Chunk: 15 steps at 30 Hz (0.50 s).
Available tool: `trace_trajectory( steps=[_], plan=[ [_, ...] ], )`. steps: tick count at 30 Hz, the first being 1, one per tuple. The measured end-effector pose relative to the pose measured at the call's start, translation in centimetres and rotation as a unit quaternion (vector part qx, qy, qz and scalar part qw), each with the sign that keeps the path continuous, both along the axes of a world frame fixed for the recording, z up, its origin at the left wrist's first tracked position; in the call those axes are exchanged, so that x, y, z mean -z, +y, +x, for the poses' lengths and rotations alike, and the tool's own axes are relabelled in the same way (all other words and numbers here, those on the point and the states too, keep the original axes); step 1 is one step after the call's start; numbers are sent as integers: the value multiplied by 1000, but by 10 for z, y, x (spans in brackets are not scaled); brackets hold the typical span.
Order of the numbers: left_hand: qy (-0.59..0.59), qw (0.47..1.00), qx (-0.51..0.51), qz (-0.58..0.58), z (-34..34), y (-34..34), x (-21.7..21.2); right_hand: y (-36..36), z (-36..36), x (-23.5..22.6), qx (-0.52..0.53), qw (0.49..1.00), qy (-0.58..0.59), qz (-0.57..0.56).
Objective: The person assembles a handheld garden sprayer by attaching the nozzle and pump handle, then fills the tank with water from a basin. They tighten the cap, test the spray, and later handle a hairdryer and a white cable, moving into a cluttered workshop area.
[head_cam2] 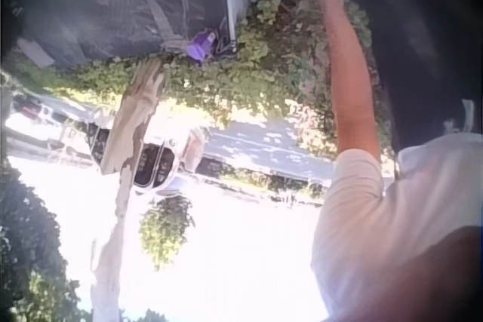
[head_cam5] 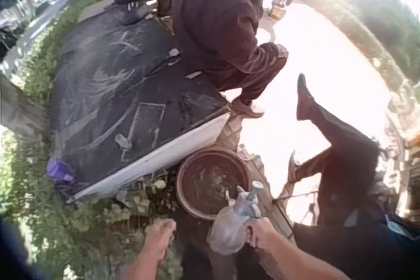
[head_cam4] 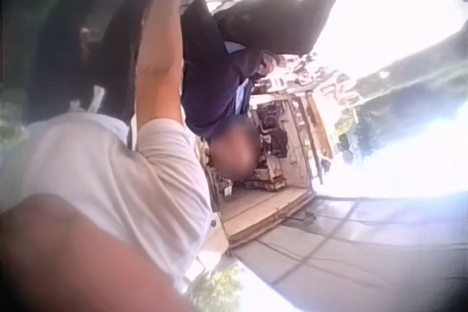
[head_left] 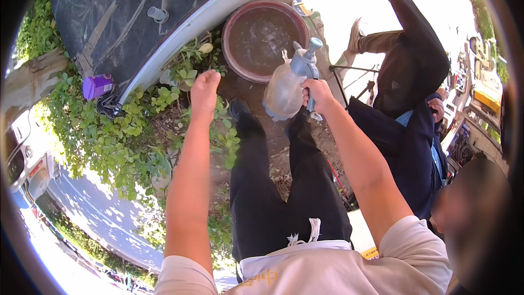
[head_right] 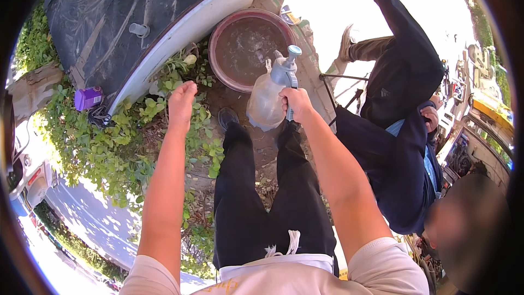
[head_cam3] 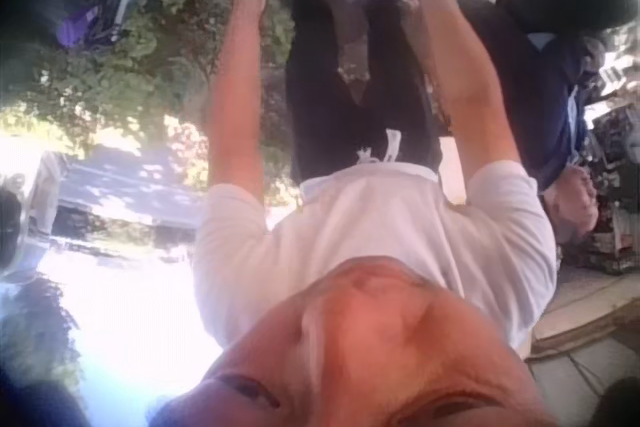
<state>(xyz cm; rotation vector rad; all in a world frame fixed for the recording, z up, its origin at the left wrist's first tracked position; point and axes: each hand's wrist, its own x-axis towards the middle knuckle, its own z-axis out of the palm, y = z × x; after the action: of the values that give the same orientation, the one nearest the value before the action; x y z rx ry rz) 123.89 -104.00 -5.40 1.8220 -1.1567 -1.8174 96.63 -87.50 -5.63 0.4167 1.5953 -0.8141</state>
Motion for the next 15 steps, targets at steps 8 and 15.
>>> trace_trajectory(
  steps=[8,15],
  plan=[
    [105,890,-187,403,-4,145,47,7,-15,-24,85,986,-139,-24],
    [178,870,-250,387,0,132,42,26,-30,-46,116,968,-208,-79]
  ],
)
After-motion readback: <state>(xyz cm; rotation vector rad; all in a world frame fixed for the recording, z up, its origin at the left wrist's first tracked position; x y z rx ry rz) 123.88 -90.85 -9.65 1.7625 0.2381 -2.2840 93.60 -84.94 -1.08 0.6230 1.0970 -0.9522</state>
